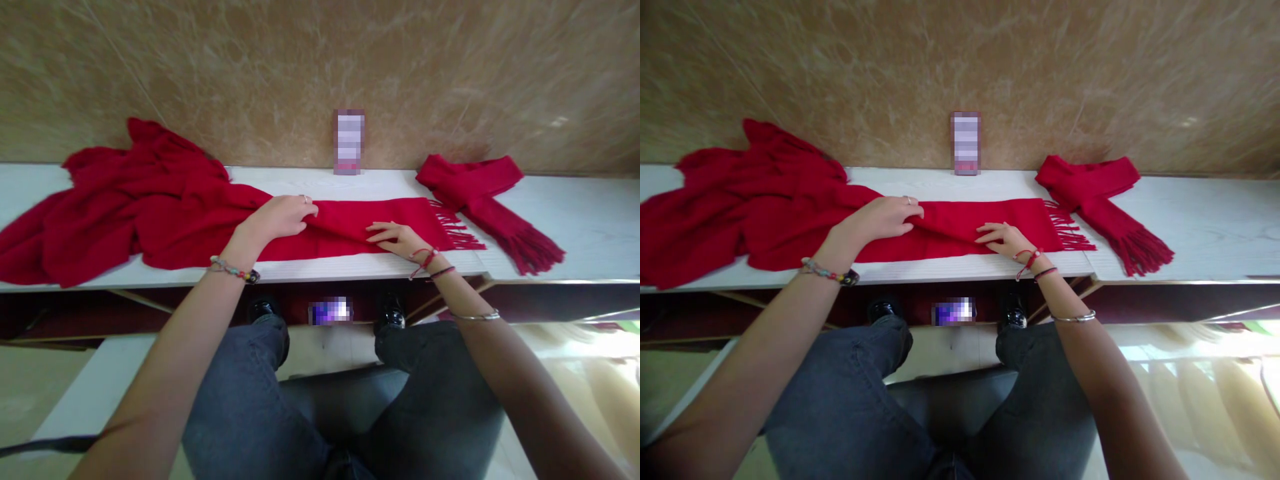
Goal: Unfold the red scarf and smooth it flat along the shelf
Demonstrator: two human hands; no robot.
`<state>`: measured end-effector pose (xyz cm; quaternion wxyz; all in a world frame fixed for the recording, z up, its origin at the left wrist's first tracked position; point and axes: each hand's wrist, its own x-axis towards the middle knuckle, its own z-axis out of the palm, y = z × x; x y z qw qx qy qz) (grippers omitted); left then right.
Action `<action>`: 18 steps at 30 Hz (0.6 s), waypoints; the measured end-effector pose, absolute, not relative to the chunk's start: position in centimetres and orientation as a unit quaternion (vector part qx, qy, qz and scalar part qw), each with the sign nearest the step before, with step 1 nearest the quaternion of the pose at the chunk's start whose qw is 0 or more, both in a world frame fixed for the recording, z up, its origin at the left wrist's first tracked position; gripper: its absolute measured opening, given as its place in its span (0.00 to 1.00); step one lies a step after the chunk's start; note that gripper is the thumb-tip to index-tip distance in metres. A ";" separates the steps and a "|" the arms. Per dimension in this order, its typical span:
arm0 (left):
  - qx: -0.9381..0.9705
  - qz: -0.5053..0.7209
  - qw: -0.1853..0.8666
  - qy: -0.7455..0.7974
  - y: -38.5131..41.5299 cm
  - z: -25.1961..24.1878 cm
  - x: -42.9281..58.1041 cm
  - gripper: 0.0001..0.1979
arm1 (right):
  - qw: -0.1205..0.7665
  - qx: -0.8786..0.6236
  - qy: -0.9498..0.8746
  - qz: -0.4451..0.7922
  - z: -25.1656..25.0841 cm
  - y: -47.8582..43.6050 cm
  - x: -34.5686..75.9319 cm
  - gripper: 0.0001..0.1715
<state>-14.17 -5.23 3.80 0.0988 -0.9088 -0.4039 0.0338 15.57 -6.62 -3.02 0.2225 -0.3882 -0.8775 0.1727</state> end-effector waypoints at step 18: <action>-0.896 0.083 0.038 -0.434 -9.7 3.1 -15.9 0.19 | 0.225 -0.381 -0.894 0.071 -2.6 -9.0 15.7 0.17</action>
